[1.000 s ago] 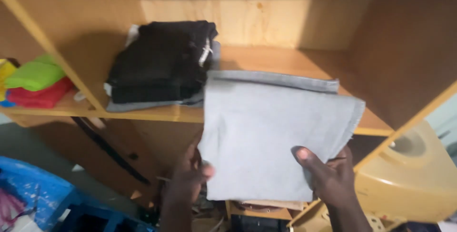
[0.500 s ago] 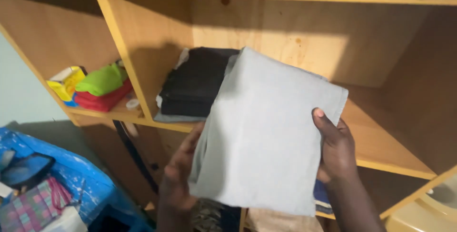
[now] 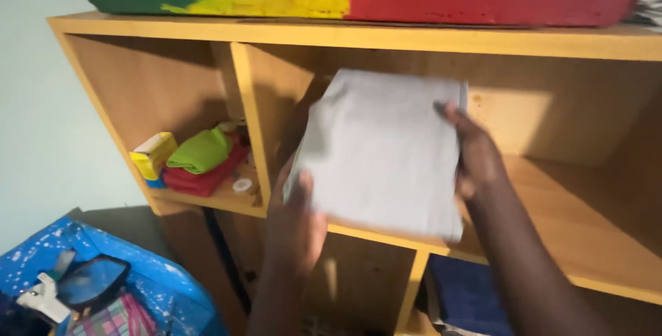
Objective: Organizing and arranging folded clothes into a wooden shelving unit.
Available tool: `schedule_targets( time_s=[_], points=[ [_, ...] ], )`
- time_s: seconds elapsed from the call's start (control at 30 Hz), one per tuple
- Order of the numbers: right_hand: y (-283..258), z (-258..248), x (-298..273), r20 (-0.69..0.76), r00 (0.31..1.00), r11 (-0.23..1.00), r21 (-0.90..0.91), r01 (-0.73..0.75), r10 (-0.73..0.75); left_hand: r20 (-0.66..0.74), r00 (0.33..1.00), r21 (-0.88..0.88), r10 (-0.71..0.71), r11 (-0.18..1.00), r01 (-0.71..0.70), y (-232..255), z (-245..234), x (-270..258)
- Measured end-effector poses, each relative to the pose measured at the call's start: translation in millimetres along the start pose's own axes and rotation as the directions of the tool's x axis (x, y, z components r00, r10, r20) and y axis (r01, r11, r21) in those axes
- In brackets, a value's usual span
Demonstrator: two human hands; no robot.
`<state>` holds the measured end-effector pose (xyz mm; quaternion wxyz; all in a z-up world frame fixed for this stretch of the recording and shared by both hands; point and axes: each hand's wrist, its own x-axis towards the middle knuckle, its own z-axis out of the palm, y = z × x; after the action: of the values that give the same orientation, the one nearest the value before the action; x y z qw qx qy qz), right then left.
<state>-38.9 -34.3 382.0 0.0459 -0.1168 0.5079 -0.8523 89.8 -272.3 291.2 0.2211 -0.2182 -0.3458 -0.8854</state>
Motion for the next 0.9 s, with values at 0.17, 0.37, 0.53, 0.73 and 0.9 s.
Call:
schedule_targets(
  time_s=[0.17,0.37,0.53,0.73,0.9],
  points=[
    [9.0,26.7,50.7,0.045,0.985,0.868,-0.466,0.170,-0.169,-0.053,0.999,0.133,-0.004,0.991,0.011,-7.4,-14.7,91.6],
    [79.5,-16.1,74.4,-0.066,0.954,0.803,-0.558,0.208,-0.293,-0.321,0.931,0.465,0.171,0.886,-0.003,-27.2,-11.0,82.0],
    [48.0,6.5,23.1,0.036,0.989,0.962,-0.229,0.149,-0.145,-0.091,0.834,0.836,0.545,0.497,-0.234,-27.0,7.9,58.2],
    [44.4,9.4,32.3,0.201,0.950,0.735,-0.602,0.311,-0.237,0.408,0.682,0.893,0.607,-0.109,-0.437,6.9,50.0,66.1],
    [29.6,-1.8,53.6,0.371,0.912,0.030,-0.924,0.382,-0.176,0.699,0.691,0.697,0.185,-0.392,-0.600,0.3,29.1,130.4]
  ],
)
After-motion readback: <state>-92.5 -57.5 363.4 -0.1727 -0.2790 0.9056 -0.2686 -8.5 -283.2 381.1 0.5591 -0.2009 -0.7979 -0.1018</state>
